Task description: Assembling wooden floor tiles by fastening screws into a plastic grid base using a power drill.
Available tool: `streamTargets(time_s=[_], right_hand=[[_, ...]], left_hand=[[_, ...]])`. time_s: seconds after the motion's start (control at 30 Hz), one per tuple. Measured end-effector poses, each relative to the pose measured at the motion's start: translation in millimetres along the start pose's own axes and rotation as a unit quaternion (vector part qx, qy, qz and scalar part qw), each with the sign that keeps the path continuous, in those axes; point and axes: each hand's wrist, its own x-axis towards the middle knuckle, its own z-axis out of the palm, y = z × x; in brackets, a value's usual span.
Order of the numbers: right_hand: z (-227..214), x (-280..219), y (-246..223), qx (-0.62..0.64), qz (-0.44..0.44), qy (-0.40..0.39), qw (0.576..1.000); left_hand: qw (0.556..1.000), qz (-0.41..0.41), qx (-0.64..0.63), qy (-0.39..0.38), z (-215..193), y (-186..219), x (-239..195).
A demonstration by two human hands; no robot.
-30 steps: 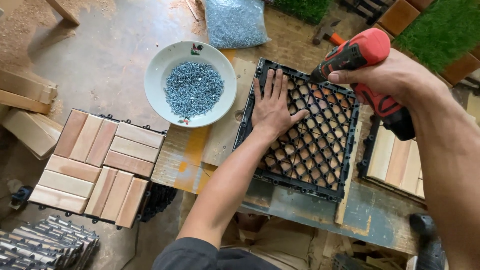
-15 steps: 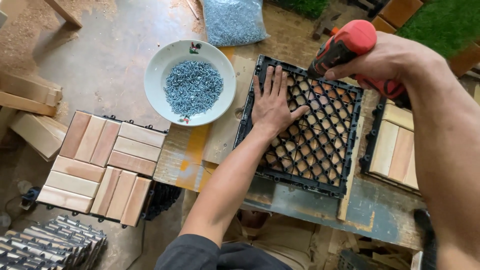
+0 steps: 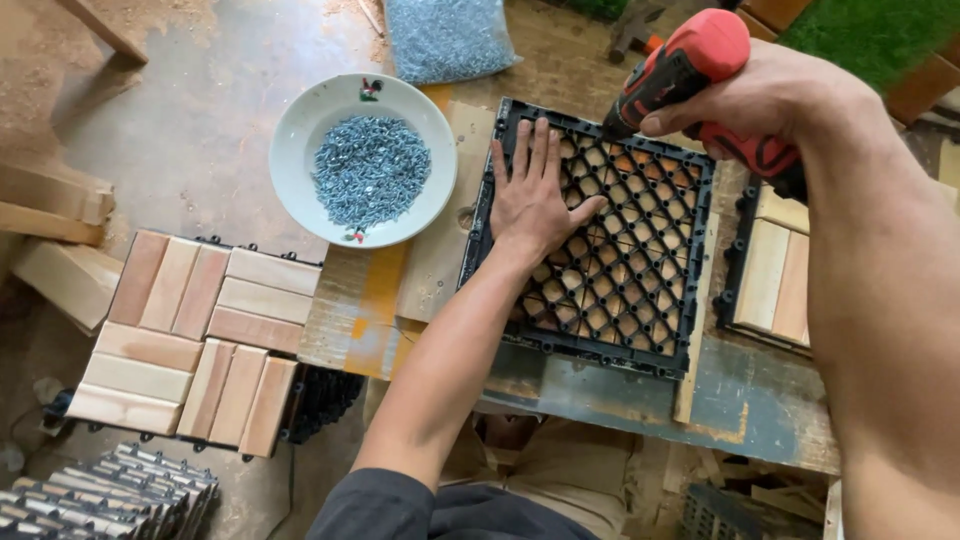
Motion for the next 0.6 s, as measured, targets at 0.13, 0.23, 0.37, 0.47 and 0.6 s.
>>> streamTargets(time_s=[0.13, 0.23, 0.37, 0.47, 0.6], right_hand=[[1.3, 7.3, 8.9, -0.032, 0.022, 0.015, 0.999], [-0.1, 15.5, 17.2, -0.023, -0.011, -0.003, 1.000], [-7.9, 13.3, 6.3, -0.002, 0.018, 0.003, 1.000], [-1.2, 8.6, 0.3, 0.005, 0.039, -0.019, 0.999], [-10.1, 24.4, 4.9, -0.082, -0.016, 0.020, 0.996]], left_hand=[[1.000, -0.010, 0.008, 0.002, 7.3, -0.2, -0.6], [0.998, -0.011, 0.010, 0.056, 8.9, 0.4, -4.1], [0.999, -0.003, 0.026, 0.025, 1.3, 0.7, 5.0], [1.000, -0.009, 0.026, 0.005, 4.9, 1.5, -11.5], [0.999, -0.003, 0.016, 0.028, 8.0, 0.2, -0.8]])
